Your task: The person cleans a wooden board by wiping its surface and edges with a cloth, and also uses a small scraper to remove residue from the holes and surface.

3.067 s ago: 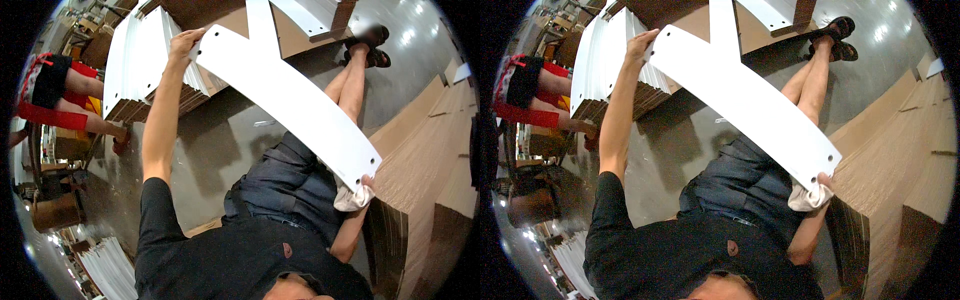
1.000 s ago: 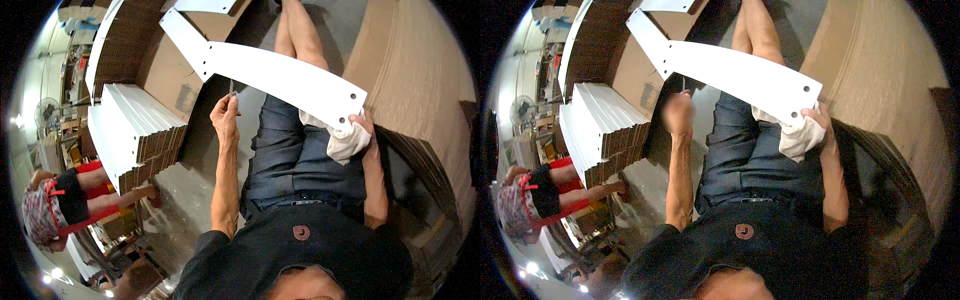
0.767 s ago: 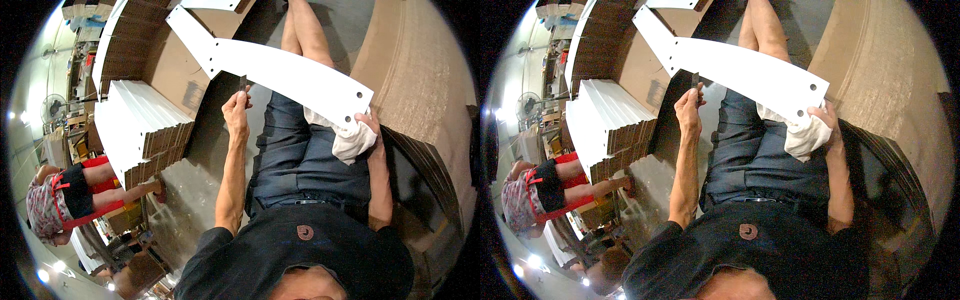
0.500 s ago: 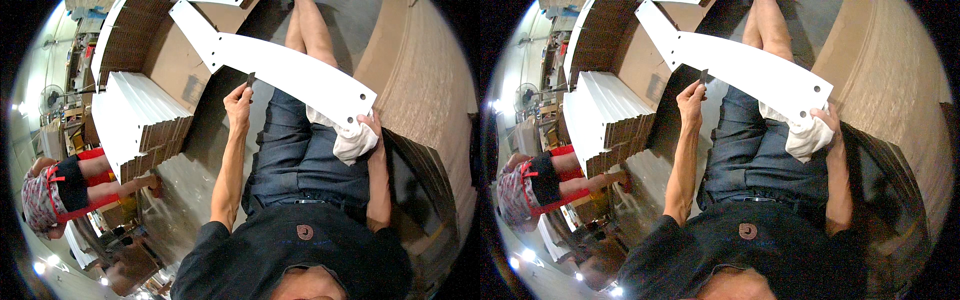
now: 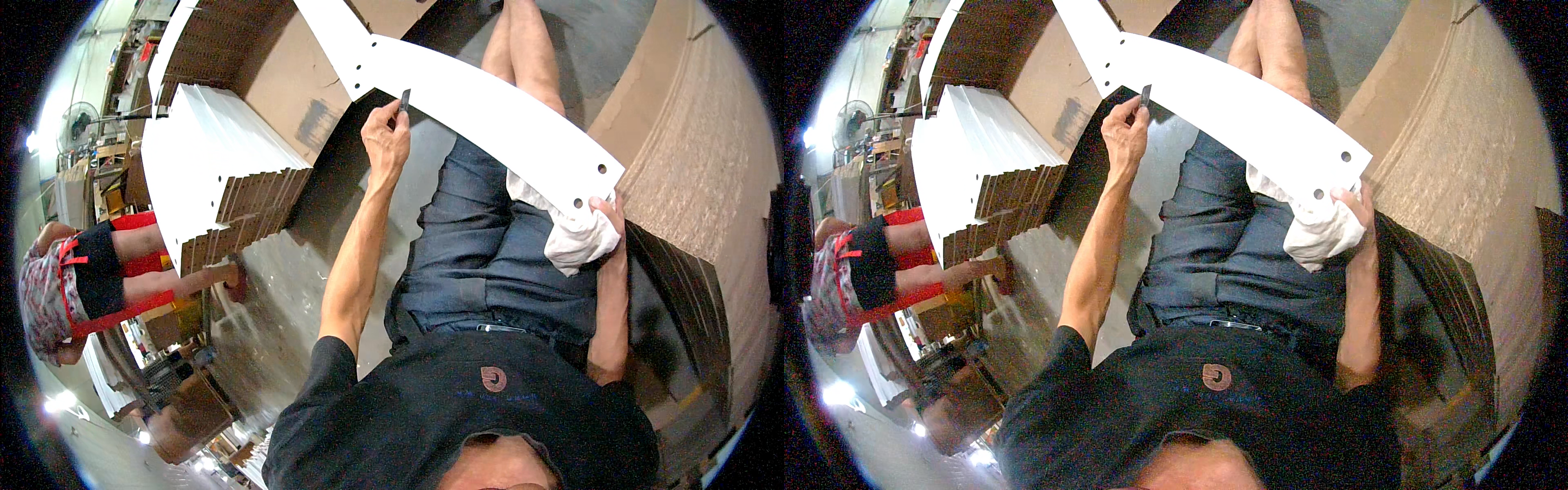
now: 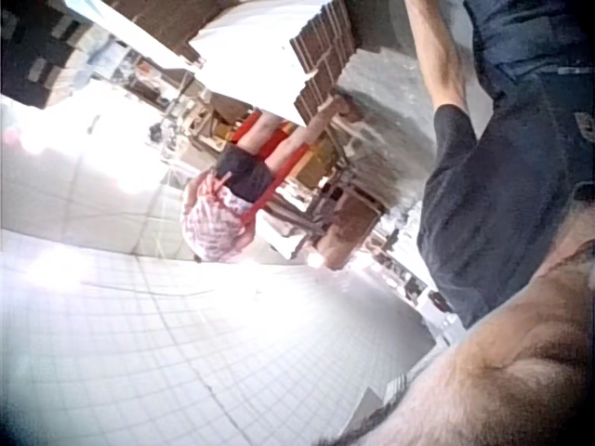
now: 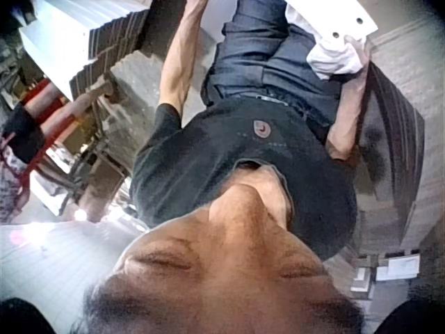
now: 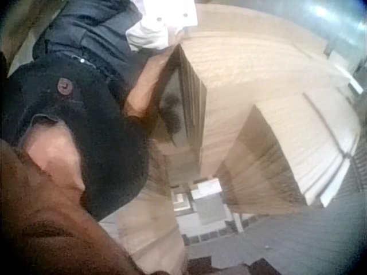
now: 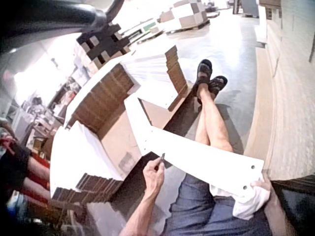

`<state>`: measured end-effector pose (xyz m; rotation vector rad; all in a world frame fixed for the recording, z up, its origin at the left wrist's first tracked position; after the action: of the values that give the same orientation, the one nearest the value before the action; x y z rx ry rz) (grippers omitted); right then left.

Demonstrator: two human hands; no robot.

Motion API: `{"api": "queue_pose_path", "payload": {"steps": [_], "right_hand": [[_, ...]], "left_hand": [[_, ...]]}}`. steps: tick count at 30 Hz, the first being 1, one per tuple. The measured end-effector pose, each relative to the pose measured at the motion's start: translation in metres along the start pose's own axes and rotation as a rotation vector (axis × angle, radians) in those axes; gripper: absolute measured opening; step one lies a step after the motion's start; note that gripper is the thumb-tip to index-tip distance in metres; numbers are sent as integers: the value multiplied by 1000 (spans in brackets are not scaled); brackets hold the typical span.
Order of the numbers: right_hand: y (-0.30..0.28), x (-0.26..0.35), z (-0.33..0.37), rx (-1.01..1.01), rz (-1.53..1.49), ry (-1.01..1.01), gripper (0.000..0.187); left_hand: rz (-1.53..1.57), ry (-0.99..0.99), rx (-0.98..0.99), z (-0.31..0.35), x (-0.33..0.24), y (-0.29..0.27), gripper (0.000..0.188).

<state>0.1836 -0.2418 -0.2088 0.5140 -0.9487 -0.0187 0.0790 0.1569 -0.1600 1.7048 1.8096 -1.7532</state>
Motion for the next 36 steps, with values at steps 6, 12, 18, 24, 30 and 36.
{"api": "queue_pose_path", "payload": {"steps": [6,12,18,24,30,36], "right_hand": [[-6,-3,-1,-54,21,9,47],[5,5,6,-28,57,12,47],[8,11,8,-60,91,-47,47],[-16,-8,-1,-128,159,-125,44],[5,2,2,24,-10,-19,43],[4,4,1,35,41,-35,42]], "left_hand": [[-122,96,57,-13,-3,9,23],[-125,282,79,2,-29,13,17],[99,448,277,69,-92,17,19],[-43,337,266,49,-71,2,21],[32,389,247,65,-76,-7,22],[45,394,328,74,-91,-5,26]]}}
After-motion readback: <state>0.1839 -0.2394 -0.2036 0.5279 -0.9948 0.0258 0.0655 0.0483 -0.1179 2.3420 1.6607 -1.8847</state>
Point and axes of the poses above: each hand's wrist, its own z-axis away from the middle knuckle, its own y-axis out of the palm, x = y × z, the point moved 5 cm from there along -z, towards the middle knuckle, and after that the axes turned 7 degrees about -x, right-handed, at the moved point
